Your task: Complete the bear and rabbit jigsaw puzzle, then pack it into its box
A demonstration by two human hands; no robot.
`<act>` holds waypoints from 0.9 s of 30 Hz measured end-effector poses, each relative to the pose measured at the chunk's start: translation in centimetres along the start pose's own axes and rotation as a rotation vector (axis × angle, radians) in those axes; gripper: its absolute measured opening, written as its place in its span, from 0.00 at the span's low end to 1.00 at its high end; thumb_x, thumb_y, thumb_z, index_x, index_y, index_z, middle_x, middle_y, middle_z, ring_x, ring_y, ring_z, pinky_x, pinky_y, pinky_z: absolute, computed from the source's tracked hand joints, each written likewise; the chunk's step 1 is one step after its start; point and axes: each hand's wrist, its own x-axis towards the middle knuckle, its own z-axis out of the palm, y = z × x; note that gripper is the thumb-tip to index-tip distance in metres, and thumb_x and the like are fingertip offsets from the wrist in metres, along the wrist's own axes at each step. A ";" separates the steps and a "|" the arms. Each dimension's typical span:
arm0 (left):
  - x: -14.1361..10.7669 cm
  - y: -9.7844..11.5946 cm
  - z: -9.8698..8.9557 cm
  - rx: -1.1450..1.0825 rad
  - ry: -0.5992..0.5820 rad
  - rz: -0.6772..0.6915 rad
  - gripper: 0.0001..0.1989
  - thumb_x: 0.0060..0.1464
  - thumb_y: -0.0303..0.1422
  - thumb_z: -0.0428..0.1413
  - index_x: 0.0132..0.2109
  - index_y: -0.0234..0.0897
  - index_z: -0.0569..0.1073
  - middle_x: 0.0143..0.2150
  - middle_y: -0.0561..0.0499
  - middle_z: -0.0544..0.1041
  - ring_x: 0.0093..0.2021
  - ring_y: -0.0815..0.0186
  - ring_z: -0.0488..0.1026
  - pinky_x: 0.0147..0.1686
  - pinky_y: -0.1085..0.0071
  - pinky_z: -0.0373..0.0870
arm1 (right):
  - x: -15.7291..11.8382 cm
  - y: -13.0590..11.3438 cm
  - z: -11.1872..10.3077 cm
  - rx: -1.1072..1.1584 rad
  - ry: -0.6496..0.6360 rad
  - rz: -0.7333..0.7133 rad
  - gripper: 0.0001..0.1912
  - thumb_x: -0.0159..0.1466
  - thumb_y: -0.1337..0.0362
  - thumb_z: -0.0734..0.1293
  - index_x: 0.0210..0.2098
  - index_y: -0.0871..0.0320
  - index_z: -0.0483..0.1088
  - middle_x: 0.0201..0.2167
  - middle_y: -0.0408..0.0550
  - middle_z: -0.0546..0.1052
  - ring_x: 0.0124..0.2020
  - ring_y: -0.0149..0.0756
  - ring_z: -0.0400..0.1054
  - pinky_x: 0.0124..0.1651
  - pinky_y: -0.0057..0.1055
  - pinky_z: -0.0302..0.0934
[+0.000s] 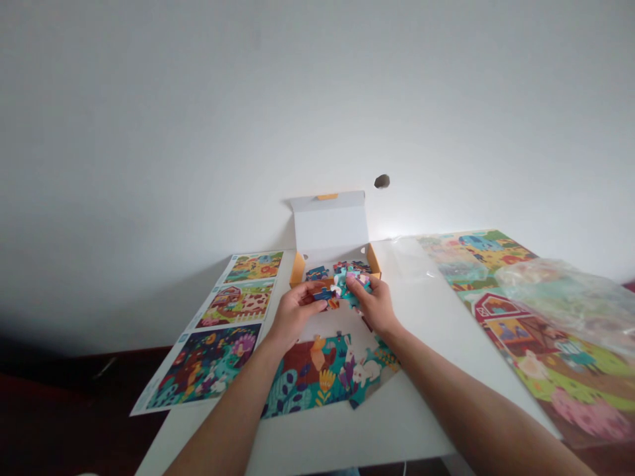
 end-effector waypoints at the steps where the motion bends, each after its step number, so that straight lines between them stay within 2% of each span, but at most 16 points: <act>1: 0.1 -0.1 -0.1 -0.015 0.064 0.010 0.20 0.38 0.29 0.66 0.43 0.32 0.76 0.39 0.45 0.79 0.39 0.60 0.76 0.40 0.66 0.73 | 0.0 0.0 0.0 0.002 -0.010 0.001 0.24 0.56 0.44 0.67 0.29 0.61 0.69 0.21 0.43 0.68 0.21 0.28 0.58 0.23 0.24 0.54; 4: 0.4 -0.2 -0.2 -0.104 0.151 0.015 0.19 0.36 0.30 0.68 0.39 0.33 0.76 0.35 0.48 0.79 0.34 0.64 0.76 0.40 0.66 0.73 | -0.2 0.2 0.2 -0.058 -0.062 -0.019 0.24 0.58 0.44 0.65 0.31 0.61 0.69 0.23 0.44 0.69 0.22 0.28 0.58 0.25 0.24 0.55; 7: 0.3 -0.3 0.1 -0.181 0.108 -0.022 0.17 0.38 0.32 0.67 0.39 0.34 0.76 0.33 0.50 0.78 0.33 0.66 0.75 0.38 0.66 0.74 | -0.2 0.7 0.3 -0.275 -0.146 -0.058 0.23 0.58 0.44 0.65 0.30 0.60 0.69 0.23 0.43 0.69 0.24 0.28 0.59 0.27 0.24 0.54; 10: 0.1 -0.2 0.4 -0.158 0.055 -0.058 0.16 0.38 0.34 0.67 0.37 0.35 0.77 0.34 0.49 0.77 0.33 0.66 0.74 0.35 0.68 0.74 | -0.2 1.3 0.4 -0.466 -0.193 -0.080 0.24 0.59 0.43 0.64 0.28 0.60 0.68 0.22 0.42 0.69 0.24 0.28 0.58 0.26 0.24 0.52; 13: -0.3 0.2 0.8 -0.059 -0.036 -0.052 0.19 0.39 0.35 0.67 0.41 0.35 0.78 0.37 0.46 0.78 0.33 0.63 0.75 0.31 0.69 0.73 | -0.2 1.5 0.3 -0.480 -0.208 -0.077 0.24 0.60 0.42 0.62 0.30 0.60 0.68 0.22 0.42 0.69 0.24 0.29 0.58 0.27 0.24 0.52; 17: -0.7 0.7 1.2 0.082 -0.096 -0.022 0.21 0.39 0.34 0.66 0.43 0.34 0.78 0.34 0.47 0.79 0.29 0.65 0.74 0.29 0.70 0.73 | -0.2 1.6 0.4 -0.386 -0.230 -0.074 0.24 0.61 0.43 0.61 0.32 0.59 0.68 0.23 0.42 0.69 0.24 0.29 0.60 0.27 0.24 0.54; 19: -0.6 0.8 1.1 0.058 -0.045 0.006 0.22 0.39 0.35 0.66 0.44 0.34 0.77 0.34 0.47 0.78 0.28 0.65 0.73 0.28 0.69 0.73 | -0.4 1.6 0.4 -0.286 -0.275 -0.018 0.23 0.62 0.43 0.60 0.35 0.59 0.67 0.19 0.40 0.66 0.21 0.28 0.59 0.23 0.24 0.53; 21: -0.2 0.6 0.7 -0.002 0.058 0.043 0.23 0.39 0.36 0.66 0.45 0.33 0.75 0.35 0.47 0.78 0.29 0.65 0.73 0.26 0.70 0.73 | -0.5 1.5 0.4 -0.196 -0.317 0.038 0.23 0.63 0.44 0.59 0.39 0.58 0.67 0.17 0.38 0.63 0.18 0.27 0.57 0.21 0.23 0.51; 24: 0.6 0.2 -0.4 -0.013 0.291 0.142 0.25 0.40 0.38 0.66 0.46 0.34 0.73 0.37 0.47 0.77 0.30 0.66 0.73 0.22 0.75 0.69 | -0.5 1.5 0.4 -0.197 -0.305 0.006 0.20 0.62 0.48 0.62 0.40 0.58 0.69 0.24 0.41 0.68 0.19 0.25 0.57 0.22 0.23 0.51; 27: 1.3 -0.3 -1.7 0.102 0.475 0.234 0.26 0.39 0.40 0.66 0.46 0.35 0.72 0.40 0.46 0.78 0.30 0.67 0.73 0.19 0.78 0.63 | -0.3 1.5 0.3 -0.262 -0.251 -0.047 0.17 0.61 0.51 0.63 0.37 0.59 0.71 0.30 0.43 0.71 0.22 0.25 0.58 0.25 0.23 0.54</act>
